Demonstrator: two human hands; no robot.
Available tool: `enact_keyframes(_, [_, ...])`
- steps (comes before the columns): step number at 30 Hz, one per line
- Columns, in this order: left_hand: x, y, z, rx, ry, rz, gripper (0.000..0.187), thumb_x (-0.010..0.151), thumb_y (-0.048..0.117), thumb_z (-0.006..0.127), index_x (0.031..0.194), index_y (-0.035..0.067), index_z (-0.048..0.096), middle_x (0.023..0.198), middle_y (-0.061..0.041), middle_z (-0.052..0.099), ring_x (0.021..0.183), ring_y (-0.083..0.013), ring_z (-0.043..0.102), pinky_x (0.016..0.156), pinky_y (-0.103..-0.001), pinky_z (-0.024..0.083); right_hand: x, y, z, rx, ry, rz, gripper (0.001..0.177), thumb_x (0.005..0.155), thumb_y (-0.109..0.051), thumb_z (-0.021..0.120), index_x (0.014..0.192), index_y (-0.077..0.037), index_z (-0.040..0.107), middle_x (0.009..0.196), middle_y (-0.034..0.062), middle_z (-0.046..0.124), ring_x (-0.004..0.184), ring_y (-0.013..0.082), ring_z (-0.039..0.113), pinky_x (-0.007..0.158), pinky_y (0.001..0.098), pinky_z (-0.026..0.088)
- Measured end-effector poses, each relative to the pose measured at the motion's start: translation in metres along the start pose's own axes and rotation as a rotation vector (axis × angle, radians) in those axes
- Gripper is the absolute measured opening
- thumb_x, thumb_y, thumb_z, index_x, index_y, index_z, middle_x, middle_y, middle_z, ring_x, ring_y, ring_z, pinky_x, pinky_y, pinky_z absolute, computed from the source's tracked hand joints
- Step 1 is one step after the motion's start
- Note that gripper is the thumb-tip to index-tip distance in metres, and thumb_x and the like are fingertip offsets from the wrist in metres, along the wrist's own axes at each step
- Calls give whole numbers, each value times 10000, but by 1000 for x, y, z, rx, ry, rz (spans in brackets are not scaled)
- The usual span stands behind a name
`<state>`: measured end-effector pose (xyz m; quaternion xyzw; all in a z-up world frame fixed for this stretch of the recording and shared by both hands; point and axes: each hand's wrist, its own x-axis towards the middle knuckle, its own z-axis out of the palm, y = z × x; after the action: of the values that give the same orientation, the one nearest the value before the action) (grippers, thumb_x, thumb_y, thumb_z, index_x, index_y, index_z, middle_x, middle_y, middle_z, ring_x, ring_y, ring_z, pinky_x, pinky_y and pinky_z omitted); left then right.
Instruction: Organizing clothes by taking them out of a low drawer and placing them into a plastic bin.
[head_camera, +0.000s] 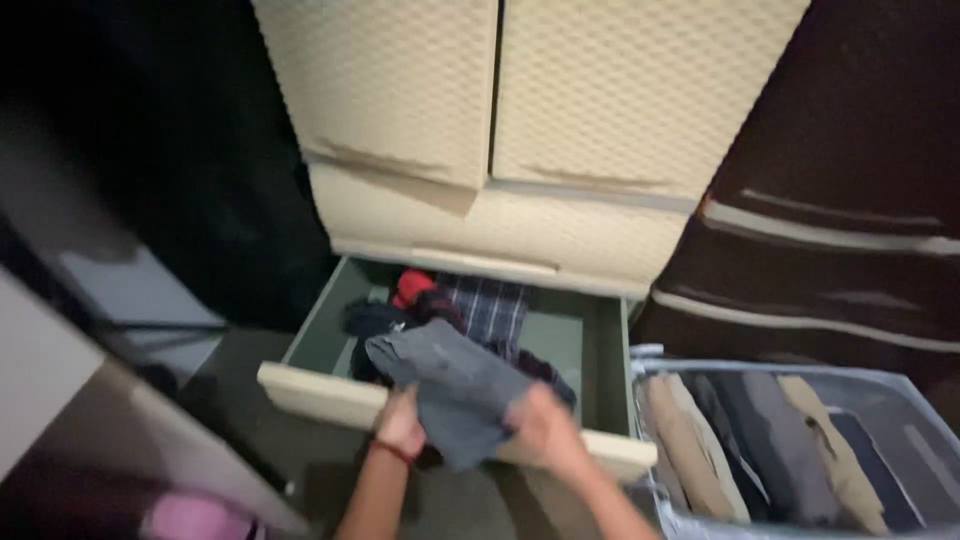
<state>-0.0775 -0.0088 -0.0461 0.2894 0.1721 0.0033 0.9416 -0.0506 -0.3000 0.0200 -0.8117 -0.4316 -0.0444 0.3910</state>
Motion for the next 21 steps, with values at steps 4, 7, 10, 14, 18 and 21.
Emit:
enact_keyframes(4, [-43,29,33,303,179,162,664,965,387,581,1528,83,402,1484,-170,553,1306,-362,570,1041,-566,494,8,-9,-45,541,572,606,258,975,-241,611,1194,-105,618,1039,110,660,906,226,650,719,382,569])
enact_keyframes(7, [-56,63,45,488,236,224,685,978,398,609,1541,73,392,1489,-150,531,1319,-341,551,1054,-555,483,-8,-55,-94,907,861,684,371,973,-337,589,1295,-156,555,1207,56,654,995,225,669,687,412,604])
enact_keyframes(10, [-58,86,51,596,199,197,680,961,402,641,1523,79,432,1484,-126,548,1310,-311,554,1054,-511,470,-47,-66,-118,1041,996,636,430,967,-393,567,1324,-161,500,1255,56,640,992,262,676,645,452,590])
enact_keyframes(14, [-6,61,14,808,47,341,631,934,384,696,1434,18,573,1451,-181,638,1274,-333,597,1075,-445,453,-122,6,-88,1278,1145,956,494,1021,-469,576,1352,-110,504,1233,143,641,993,325,649,750,477,628])
enact_keyframes(18, [-9,-10,9,1664,427,387,615,937,404,709,1450,100,560,1419,-168,670,1277,-398,650,1135,-446,472,-194,73,-17,1318,1161,1113,476,1028,-476,540,1337,-121,471,1193,166,637,969,414,612,745,548,564])
enact_keyframes(21, [-61,-43,58,1844,516,457,735,1006,427,628,1601,86,361,1426,-306,548,1300,-485,576,1110,-555,461,-204,78,-3,1371,1104,1183,423,967,-377,565,1339,-197,476,1221,94,640,1097,366,626,844,616,557])
